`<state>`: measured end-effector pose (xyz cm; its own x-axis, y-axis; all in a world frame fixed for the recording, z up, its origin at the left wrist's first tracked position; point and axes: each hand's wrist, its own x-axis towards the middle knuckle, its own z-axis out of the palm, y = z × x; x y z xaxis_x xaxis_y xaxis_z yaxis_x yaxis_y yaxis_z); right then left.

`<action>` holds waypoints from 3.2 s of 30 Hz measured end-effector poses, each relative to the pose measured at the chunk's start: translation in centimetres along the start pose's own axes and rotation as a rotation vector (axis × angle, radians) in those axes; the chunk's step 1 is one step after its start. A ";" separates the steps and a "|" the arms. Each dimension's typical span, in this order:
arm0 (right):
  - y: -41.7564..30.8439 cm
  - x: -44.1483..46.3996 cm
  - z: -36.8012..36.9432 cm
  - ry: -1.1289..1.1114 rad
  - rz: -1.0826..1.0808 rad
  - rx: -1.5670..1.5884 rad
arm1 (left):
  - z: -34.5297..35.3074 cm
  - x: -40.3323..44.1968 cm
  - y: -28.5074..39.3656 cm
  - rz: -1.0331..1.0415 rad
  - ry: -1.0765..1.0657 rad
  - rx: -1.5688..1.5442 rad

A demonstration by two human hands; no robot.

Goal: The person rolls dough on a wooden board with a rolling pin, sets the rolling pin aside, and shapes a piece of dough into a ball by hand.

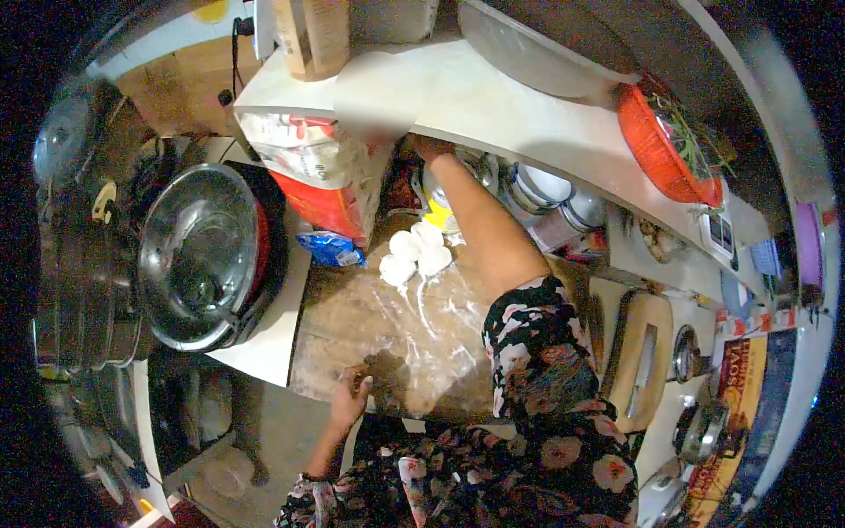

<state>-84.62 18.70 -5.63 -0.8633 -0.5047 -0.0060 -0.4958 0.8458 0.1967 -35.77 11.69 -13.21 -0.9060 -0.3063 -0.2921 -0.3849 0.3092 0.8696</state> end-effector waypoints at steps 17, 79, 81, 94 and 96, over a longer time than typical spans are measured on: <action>4.7 -29.7 -0.5 0.073 0.170 1.120 | 2.5 3.9 0.7 0.041 -0.288 -0.122; 3.4 -48.6 11.6 0.225 -0.028 0.931 | 23.8 4.3 6.1 -0.088 -0.226 -0.592; 2.7 -48.9 10.7 -0.013 -0.068 1.055 | 23.9 1.5 8.6 -0.272 0.116 -0.271; 2.0 -47.8 19.5 -0.162 0.559 1.556 | 25.9 7.6 7.1 0.332 0.291 0.686; 1.2 -47.6 18.0 -0.163 0.574 1.540 | 25.6 6.7 6.8 0.420 0.267 0.752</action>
<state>-45.82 46.88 -22.75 -0.9061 -0.1473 -0.3965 0.3357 0.3200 -0.8860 -48.99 34.75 -19.47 -0.9631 -0.2051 0.1744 -0.1299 0.9214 0.3662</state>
